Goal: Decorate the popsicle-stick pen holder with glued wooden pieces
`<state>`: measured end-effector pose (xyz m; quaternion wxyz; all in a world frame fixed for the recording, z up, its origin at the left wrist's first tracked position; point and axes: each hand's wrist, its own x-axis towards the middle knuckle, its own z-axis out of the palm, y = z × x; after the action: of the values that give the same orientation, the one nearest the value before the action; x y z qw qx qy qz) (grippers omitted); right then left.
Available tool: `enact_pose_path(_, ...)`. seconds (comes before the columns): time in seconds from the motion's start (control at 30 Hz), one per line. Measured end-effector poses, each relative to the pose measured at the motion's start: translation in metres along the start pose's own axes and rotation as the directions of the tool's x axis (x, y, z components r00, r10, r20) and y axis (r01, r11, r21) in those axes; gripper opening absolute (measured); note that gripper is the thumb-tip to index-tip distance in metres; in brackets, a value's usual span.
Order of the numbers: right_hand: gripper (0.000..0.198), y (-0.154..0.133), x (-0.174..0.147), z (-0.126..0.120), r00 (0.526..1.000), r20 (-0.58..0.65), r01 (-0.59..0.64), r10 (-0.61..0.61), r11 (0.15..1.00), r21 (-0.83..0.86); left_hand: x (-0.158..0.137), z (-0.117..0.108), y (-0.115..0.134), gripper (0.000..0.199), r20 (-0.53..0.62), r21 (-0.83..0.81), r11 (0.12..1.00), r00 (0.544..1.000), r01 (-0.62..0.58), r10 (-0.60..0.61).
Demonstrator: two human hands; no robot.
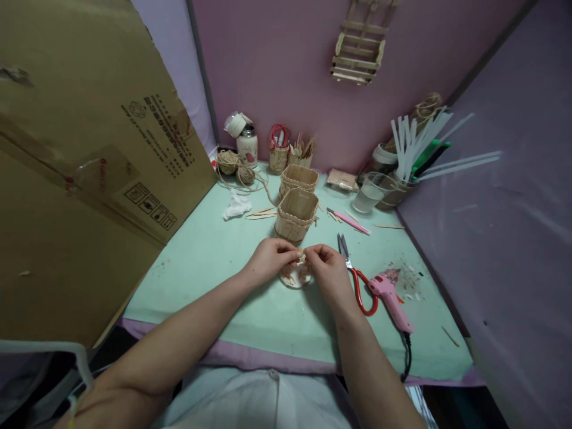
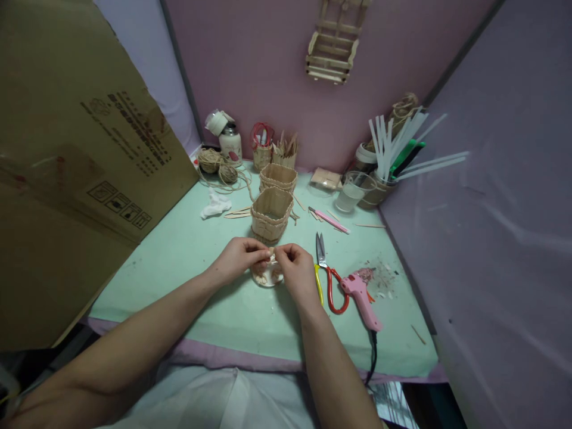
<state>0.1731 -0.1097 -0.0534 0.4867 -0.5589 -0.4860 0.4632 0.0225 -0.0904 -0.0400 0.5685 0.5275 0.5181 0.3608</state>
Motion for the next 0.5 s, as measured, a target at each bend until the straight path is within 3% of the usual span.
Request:
enact_pose_path(0.17,0.021,0.003,0.0005,0.0012,1.0,-0.012,0.02,-0.021,0.999,-0.031,0.0003,-0.0018,0.0004,0.012,-0.042,0.06,0.998,0.999,0.012,-0.009)
enact_pose_path(0.37,0.023,0.0052,0.0011,0.0019,1.0,-0.012,0.028,-0.028,0.999,-0.016,0.0024,-0.0017,0.0014,0.011,0.037,-0.12,0.99,0.996,0.079,-0.075)
enact_pose_path(0.5,0.024,0.0038,-0.0004,0.001,1.0,-0.022,0.019,-0.019,1.0,-0.002,0.0041,-0.0042,0.0,0.015,-0.058,-0.094,0.995,0.998,-0.016,0.011)
